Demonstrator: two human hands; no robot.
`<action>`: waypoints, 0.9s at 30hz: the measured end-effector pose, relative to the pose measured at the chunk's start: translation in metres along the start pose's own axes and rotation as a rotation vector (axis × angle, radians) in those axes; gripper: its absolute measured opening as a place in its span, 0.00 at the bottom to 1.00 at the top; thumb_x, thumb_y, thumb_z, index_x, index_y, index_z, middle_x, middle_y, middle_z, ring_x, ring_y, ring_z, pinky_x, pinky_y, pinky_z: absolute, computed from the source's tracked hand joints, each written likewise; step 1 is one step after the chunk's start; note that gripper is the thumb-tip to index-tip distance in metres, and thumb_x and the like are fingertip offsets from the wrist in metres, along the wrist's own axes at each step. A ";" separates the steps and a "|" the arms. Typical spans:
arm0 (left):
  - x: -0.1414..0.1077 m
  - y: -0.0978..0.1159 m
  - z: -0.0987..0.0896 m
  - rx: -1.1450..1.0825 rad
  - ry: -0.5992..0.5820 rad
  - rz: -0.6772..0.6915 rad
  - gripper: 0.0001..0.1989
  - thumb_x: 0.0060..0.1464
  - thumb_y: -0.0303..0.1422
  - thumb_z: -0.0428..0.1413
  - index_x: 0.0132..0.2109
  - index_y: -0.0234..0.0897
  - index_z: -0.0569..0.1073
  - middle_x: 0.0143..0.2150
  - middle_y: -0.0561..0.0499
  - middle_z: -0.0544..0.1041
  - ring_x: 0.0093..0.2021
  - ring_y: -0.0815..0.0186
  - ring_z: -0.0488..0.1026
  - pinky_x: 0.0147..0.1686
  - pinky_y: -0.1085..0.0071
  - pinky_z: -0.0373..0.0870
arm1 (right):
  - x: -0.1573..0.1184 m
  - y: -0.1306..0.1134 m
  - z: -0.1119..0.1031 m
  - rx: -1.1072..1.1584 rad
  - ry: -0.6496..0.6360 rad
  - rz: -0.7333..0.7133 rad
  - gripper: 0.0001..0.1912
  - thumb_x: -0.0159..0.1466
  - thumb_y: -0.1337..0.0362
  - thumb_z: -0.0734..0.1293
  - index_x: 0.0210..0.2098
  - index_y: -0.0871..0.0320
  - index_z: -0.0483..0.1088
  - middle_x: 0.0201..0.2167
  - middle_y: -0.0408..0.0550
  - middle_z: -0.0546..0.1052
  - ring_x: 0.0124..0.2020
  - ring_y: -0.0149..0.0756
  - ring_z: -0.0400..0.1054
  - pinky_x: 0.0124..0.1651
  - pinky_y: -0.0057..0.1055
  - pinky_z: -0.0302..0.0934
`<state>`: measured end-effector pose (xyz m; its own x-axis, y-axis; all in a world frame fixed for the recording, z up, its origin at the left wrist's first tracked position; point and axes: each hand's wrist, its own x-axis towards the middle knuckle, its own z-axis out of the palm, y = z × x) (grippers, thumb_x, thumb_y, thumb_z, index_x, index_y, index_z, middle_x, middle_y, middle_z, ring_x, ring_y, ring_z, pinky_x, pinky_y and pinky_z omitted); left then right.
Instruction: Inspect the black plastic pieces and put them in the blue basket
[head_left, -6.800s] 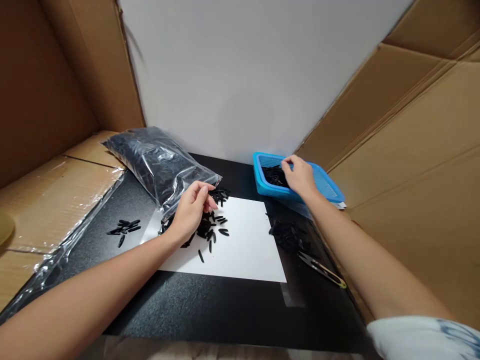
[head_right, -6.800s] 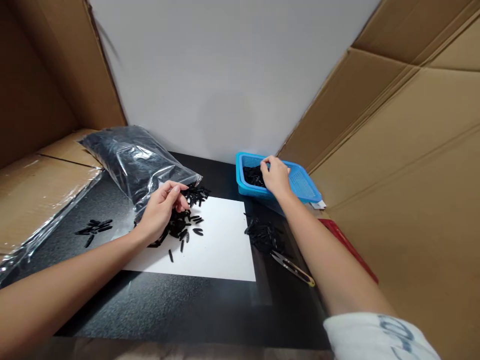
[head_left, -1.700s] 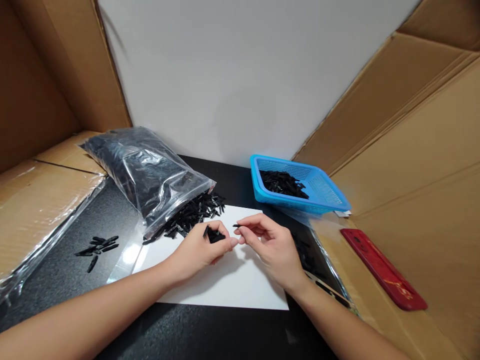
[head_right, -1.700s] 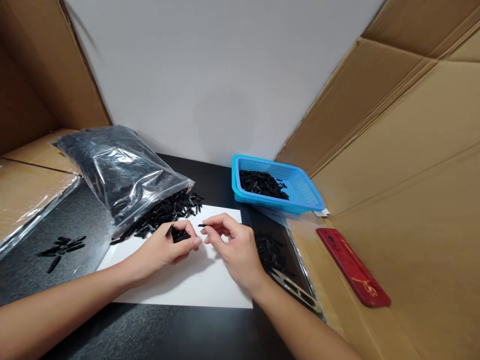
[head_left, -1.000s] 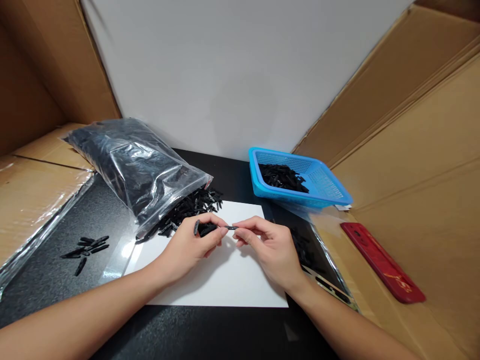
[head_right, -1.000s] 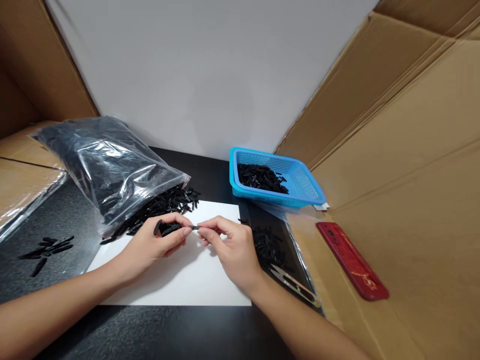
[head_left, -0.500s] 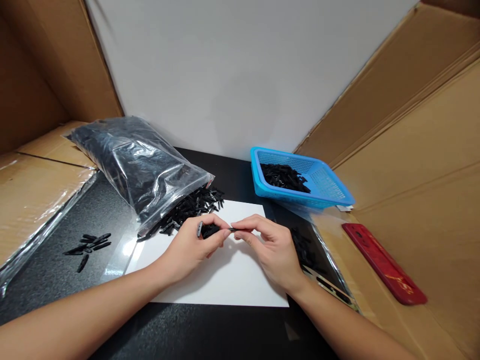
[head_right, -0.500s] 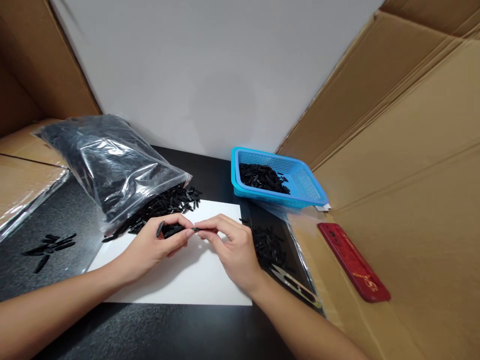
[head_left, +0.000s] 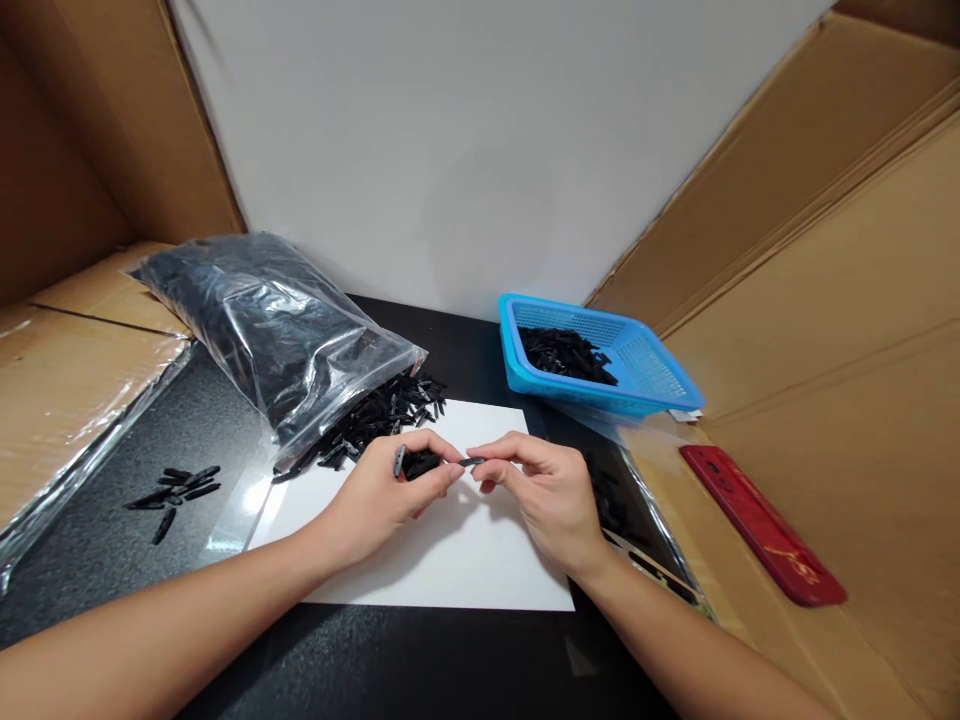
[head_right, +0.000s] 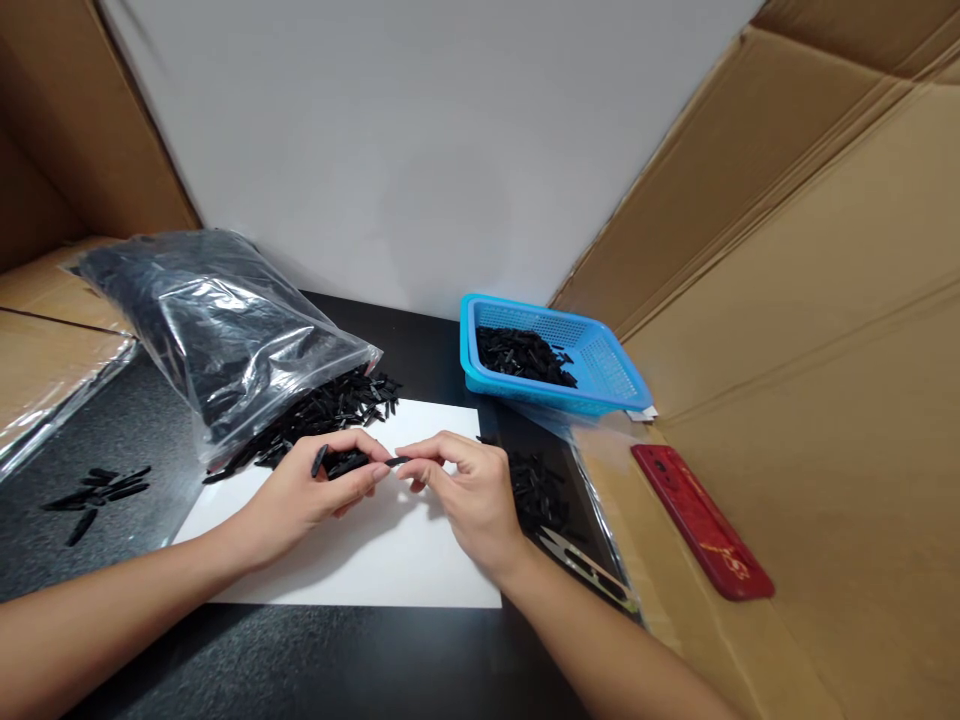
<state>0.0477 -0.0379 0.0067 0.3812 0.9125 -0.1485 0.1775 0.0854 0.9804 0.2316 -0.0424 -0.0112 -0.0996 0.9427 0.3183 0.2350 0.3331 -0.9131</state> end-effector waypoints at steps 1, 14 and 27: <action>0.000 0.000 0.000 0.002 0.004 0.005 0.09 0.56 0.38 0.56 0.35 0.36 0.74 0.20 0.61 0.63 0.20 0.74 0.56 0.18 0.79 0.55 | 0.000 0.001 -0.001 -0.001 0.008 0.016 0.05 0.61 0.65 0.70 0.31 0.57 0.80 0.22 0.43 0.78 0.20 0.32 0.70 0.26 0.29 0.63; 0.002 -0.003 -0.002 0.257 0.140 0.145 0.07 0.56 0.33 0.56 0.32 0.37 0.75 0.30 0.55 0.76 0.30 0.69 0.68 0.29 0.74 0.59 | 0.016 0.001 -0.020 -0.505 0.077 -0.174 0.07 0.66 0.65 0.63 0.41 0.56 0.73 0.33 0.48 0.75 0.33 0.39 0.70 0.37 0.35 0.65; 0.001 -0.005 0.000 0.246 0.074 0.154 0.07 0.56 0.32 0.55 0.32 0.36 0.76 0.28 0.55 0.77 0.29 0.69 0.67 0.30 0.74 0.59 | -0.001 0.003 0.011 0.233 -0.167 0.337 0.13 0.59 0.55 0.72 0.29 0.57 0.69 0.21 0.42 0.73 0.19 0.30 0.65 0.20 0.26 0.58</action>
<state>0.0470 -0.0370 0.0017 0.3549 0.9347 0.0188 0.3405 -0.1480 0.9285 0.2214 -0.0426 -0.0173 -0.2145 0.9761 -0.0356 0.0591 -0.0235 -0.9980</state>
